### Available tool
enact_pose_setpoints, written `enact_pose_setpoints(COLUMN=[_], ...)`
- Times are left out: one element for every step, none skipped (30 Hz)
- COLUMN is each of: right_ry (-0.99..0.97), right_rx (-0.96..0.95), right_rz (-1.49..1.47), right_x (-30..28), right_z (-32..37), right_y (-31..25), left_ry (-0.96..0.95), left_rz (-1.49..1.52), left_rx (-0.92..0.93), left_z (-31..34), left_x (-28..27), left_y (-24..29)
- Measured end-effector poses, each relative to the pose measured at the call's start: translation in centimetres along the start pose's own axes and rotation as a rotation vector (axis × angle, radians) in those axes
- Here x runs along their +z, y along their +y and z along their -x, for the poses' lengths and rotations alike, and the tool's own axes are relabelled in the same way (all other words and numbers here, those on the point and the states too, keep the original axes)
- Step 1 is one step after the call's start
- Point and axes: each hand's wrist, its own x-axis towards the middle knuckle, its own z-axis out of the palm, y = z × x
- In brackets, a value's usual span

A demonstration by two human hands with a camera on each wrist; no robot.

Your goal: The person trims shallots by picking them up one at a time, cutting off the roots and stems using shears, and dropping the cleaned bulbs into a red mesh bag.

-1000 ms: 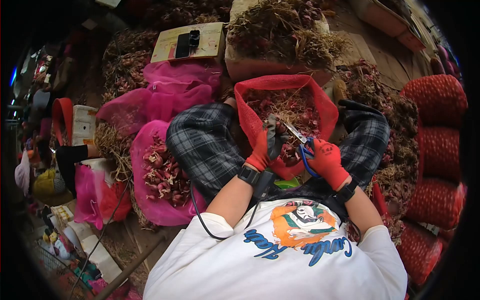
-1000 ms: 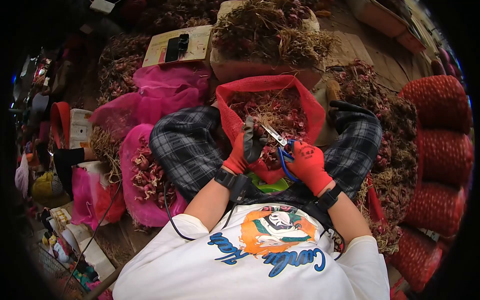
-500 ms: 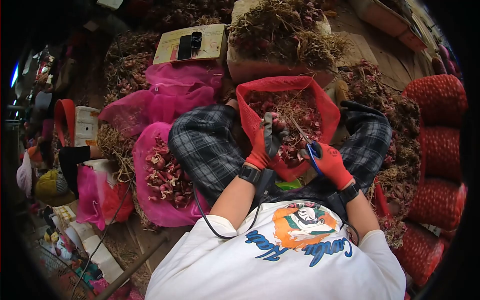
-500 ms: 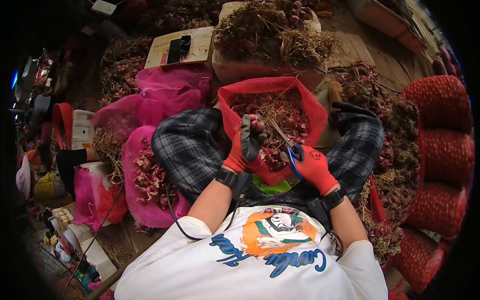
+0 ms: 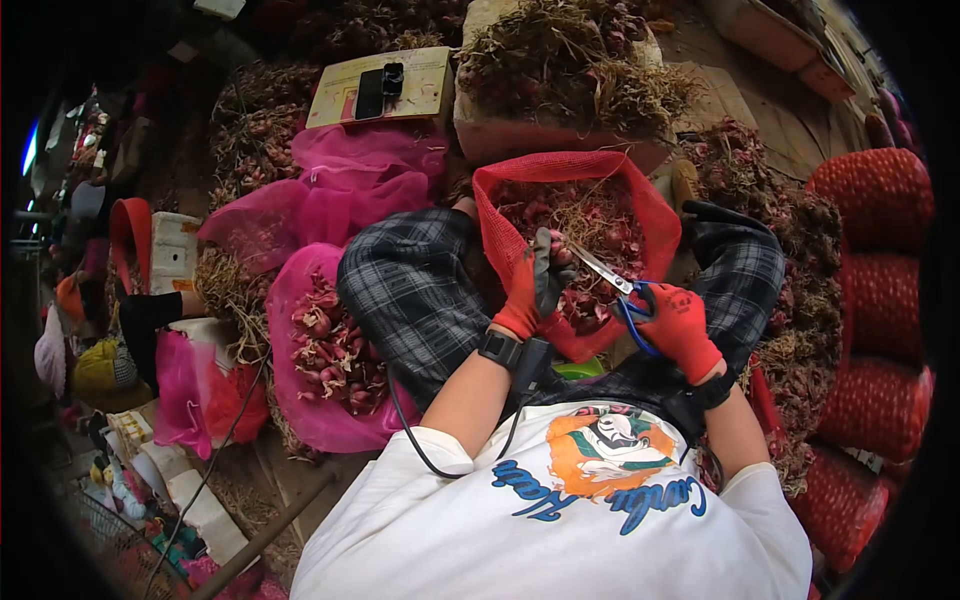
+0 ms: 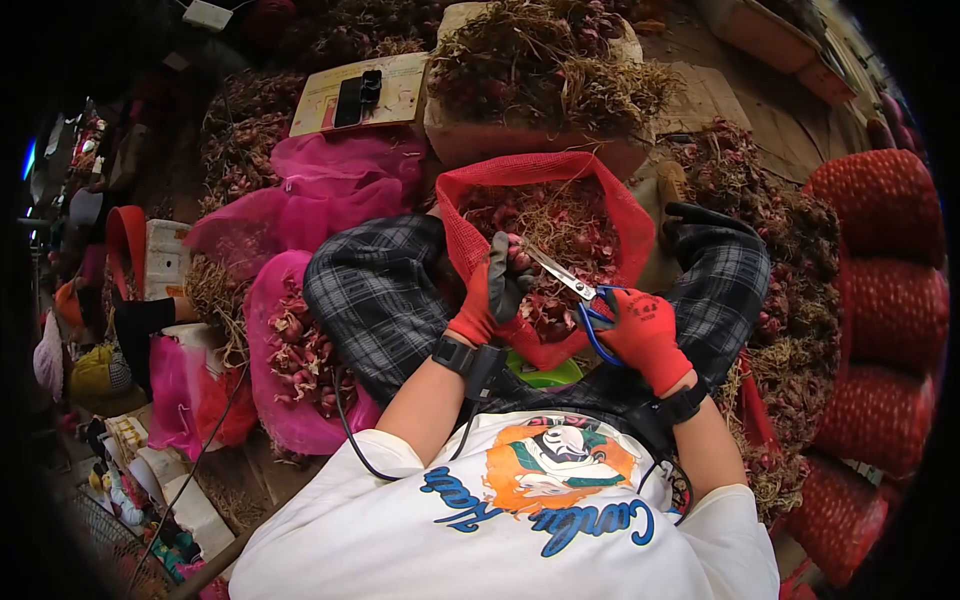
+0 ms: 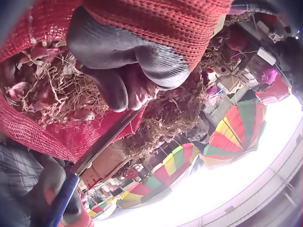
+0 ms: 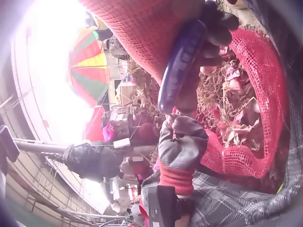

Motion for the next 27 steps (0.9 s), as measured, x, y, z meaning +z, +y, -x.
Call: enact_pose_setpoints(right_ry=[-0.005, -0.011, -0.007, -0.004, -0.001, 0.009, 0.017, 0.027, 0.001, -0.024, -0.051, -0.066, -0.081, -0.096, -0.103, -0.11, -0.117, -0.108, -0.1, -0.092, -0.02, 0.05, 0.122, 0.095, 0.067, 0.039, -0.015], right_rx=[0.002, 0.003, 0.0, -0.004, -0.008, -0.016, -0.025, -0.034, -0.032, -0.03, -0.028, -0.028, -0.026, -0.025, -0.004, 0.016, 0.036, 0.041, 0.045, 0.049, 0.012, -0.024, -0.059, -0.055, -0.051, -0.047, -0.026], right_rz=[-0.002, -0.004, 0.009, 0.021, 0.033, 0.048, 0.063, 0.078, 0.107, 0.136, 0.166, 0.161, 0.156, 0.151, 0.035, -0.082, -0.199, -0.225, -0.25, -0.276, -0.259, -0.242, -0.224, -0.229, -0.234, -0.239, -0.257], right_x=[-0.5, -0.7, -0.6, -0.4, -0.2, 0.0, 0.2, 0.4, 0.5, 0.5, 0.6, 0.7, 0.8, 0.9, 1.3, 1.7, 2.0, 1.5, 0.6, 0.1, 0.2, 0.3, 0.4, 0.3, 0.1, -0.1, -0.4], right_z=[0.1, 0.1, 0.1, 0.1, 0.2, 0.2, 0.3, 0.3, 0.3, 0.2, 0.2, 0.2, 0.1, 0.1, 0.1, 0.1, 0.2, 0.2, 0.2, 0.2, 0.2, 0.3, 0.4, 0.4, 0.4, 0.5, 0.5], right_y=[-0.3, -0.5, -0.3, -0.1, 0.1, 0.3, 0.4, 0.5, 0.6, 0.7, 0.8, 0.8, 0.9, 1.0, 1.3, 1.7, 1.9, 1.5, 0.7, 0.3, 0.3, 0.4, 0.4, 0.4, 0.4, 0.4, 0.3], left_ry=[-0.02, -0.001, 0.017, 0.037, 0.037, 0.038, 0.039, 0.018, -0.003, -0.024, -0.034, -0.045, -0.057, -0.055, -0.053, -0.051, -0.02, 0.012, 0.043, 0.049, 0.055, 0.063, -0.024, -0.111, -0.198, -0.192, -0.186], left_rz=[0.003, -0.011, -0.025, -0.039, -0.038, -0.037, -0.036, -0.026, -0.015, -0.005, -0.001, 0.004, 0.007, 0.0, -0.007, -0.015, -0.034, -0.054, -0.072, -0.05, -0.027, -0.004, 0.033, 0.071, 0.109, 0.112, 0.115], left_rx=[0.0, -0.022, -0.043, -0.065, -0.075, -0.085, -0.095, -0.102, -0.108, -0.115, -0.117, -0.118, -0.12, -0.113, -0.106, -0.099, -0.078, -0.057, -0.037, -0.02, -0.002, 0.014, 0.018, 0.021, 0.025, 0.007, -0.01], left_z=[-0.1, -0.2, 0.1, 0.3, 0.4, 0.5, 0.6, 0.5, 0.5, 0.5, 0.5, 0.5, 0.5, 0.6, 0.7, 0.9, 1.0, 1.2, 1.4, 1.7, 2.3, 2.6, 2.2, 1.5, 1.0, 0.6, 0.5], left_x=[-0.3, -0.5, 0.1, 0.6, 0.8, 1.0, 1.1, 0.9, 0.7, 0.5, 0.3, 0.3, 0.3, 0.4, 0.8, 1.1, 1.6, 2.2, 2.9, 3.6, 4.5, 4.9, 4.1, 2.6, 1.8, 1.0, 0.9], left_y=[-0.1, -0.3, 0.0, 0.1, 0.1, 0.1, 0.1, 0.0, 0.0, -0.1, -0.2, -0.1, -0.1, -0.1, 0.1, 0.2, 0.4, 0.6, 0.9, 1.3, 1.9, 2.2, 2.0, 1.5, 1.4, 1.0, 1.0])
